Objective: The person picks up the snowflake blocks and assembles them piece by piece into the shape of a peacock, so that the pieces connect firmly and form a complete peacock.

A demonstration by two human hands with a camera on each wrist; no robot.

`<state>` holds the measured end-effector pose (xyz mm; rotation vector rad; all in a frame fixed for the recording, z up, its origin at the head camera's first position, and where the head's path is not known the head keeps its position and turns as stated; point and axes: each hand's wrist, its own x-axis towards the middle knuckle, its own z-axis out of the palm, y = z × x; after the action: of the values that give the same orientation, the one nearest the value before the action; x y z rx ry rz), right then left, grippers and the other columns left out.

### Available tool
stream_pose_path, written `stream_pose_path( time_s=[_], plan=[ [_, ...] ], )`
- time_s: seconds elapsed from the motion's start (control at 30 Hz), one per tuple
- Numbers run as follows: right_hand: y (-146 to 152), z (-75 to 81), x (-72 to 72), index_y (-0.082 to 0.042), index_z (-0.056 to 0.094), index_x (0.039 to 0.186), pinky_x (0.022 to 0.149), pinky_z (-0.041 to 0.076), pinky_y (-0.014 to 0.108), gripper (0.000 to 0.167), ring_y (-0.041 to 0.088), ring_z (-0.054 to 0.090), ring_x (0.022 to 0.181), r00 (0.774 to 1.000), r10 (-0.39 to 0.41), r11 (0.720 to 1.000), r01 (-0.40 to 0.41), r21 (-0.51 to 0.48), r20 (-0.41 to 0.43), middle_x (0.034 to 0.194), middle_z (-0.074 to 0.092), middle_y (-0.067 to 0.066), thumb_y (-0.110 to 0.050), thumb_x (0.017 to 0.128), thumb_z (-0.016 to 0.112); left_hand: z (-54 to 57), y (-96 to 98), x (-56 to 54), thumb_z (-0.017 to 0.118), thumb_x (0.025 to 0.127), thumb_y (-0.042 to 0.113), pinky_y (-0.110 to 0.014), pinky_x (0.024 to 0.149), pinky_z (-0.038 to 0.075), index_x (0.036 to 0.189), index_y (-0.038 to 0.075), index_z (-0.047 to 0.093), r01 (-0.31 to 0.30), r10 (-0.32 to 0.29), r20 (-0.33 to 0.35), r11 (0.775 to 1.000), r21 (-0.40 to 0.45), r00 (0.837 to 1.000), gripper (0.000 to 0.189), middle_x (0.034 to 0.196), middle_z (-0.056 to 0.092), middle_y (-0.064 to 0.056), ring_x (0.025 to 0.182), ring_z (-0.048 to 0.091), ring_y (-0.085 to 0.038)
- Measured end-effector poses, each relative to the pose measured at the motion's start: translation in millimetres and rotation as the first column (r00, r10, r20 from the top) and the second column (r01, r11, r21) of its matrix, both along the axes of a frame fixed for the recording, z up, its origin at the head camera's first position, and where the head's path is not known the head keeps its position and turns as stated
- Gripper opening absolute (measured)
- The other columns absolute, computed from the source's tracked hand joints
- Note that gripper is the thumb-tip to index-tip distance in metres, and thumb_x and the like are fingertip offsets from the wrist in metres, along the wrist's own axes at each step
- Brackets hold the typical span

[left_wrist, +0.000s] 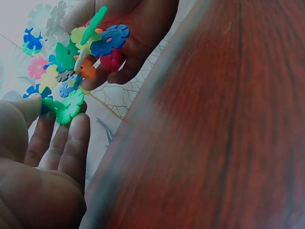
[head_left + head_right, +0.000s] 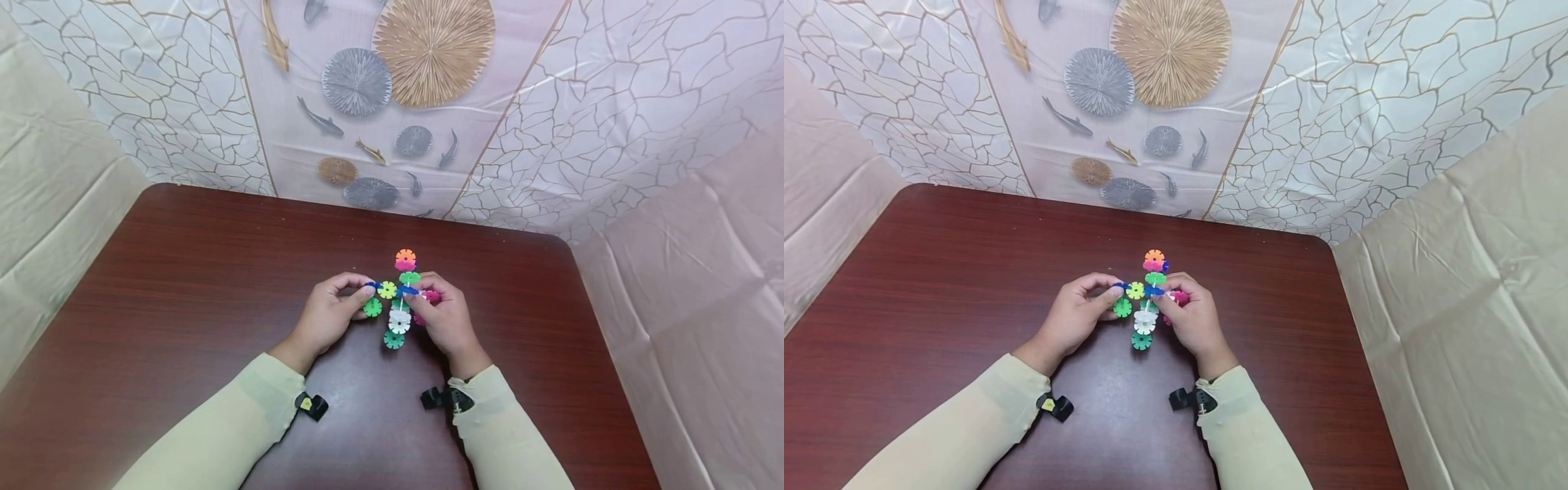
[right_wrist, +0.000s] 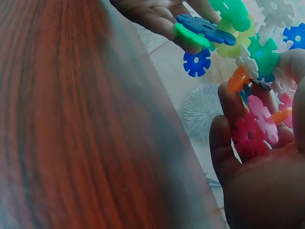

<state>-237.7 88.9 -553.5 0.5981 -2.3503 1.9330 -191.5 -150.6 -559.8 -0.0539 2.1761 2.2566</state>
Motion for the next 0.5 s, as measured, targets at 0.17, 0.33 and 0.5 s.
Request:
stream_pose_path(
  time_s=[0.17, 0.33, 0.5],
  plan=[
    [-0.9, -0.9, 0.6, -0.006, 0.08, 0.107, 0.092, 0.062, 0.023, 0.009, 0.02, 0.069, 0.114, 1.0, -0.009, 1.0, 0.009, -0.004, -0.012, 0.118, 0.076, 0.005, -0.007, 0.099, 0.083, 0.7, 0.5, 0.6, 0.081, 0.107, 0.025, -0.035, 0.079, 0.071, 0.124, 0.011, 0.081, -0.011, 0.011, -0.001, 1.0, -0.005, 1.0, 0.022, 0.125, 0.077, -0.013, 0.093, 0.082, -0.015],
    [-1.3, -1.4, 0.5, -0.01, 0.081, 0.108, 0.091, 0.064, 0.024, 0.008, 0.023, 0.069, 0.115, 0.999, -0.031, 0.999, 0.031, 0.006, -0.011, 0.123, 0.076, 0.007, -0.012, 0.1, 0.083, 2.0, 1.7, 2.0, 0.081, 0.107, 0.026, -0.035, 0.08, 0.071, 0.124, 0.013, 0.082, -0.022, 0.022, -0.002, 1.0, -0.017, 1.0, 0.022, 0.127, 0.078, -0.012, 0.094, 0.083, -0.016],
    [-1.5, -1.2, 0.1, -0.011, 0.081, 0.107, 0.089, 0.064, 0.024, 0.007, 0.026, 0.069, 0.116, 0.999, -0.043, 0.999, 0.043, 0.006, -0.001, 0.123, 0.075, 0.006, -0.014, 0.101, 0.083, 3.9, 2.8, 3.7, 0.081, 0.107, 0.025, -0.036, 0.081, 0.071, 0.124, 0.013, 0.082, -0.026, 0.026, 0.001, 0.999, -0.028, 1.0, 0.021, 0.127, 0.078, -0.012, 0.094, 0.083, -0.016]
  ],
)
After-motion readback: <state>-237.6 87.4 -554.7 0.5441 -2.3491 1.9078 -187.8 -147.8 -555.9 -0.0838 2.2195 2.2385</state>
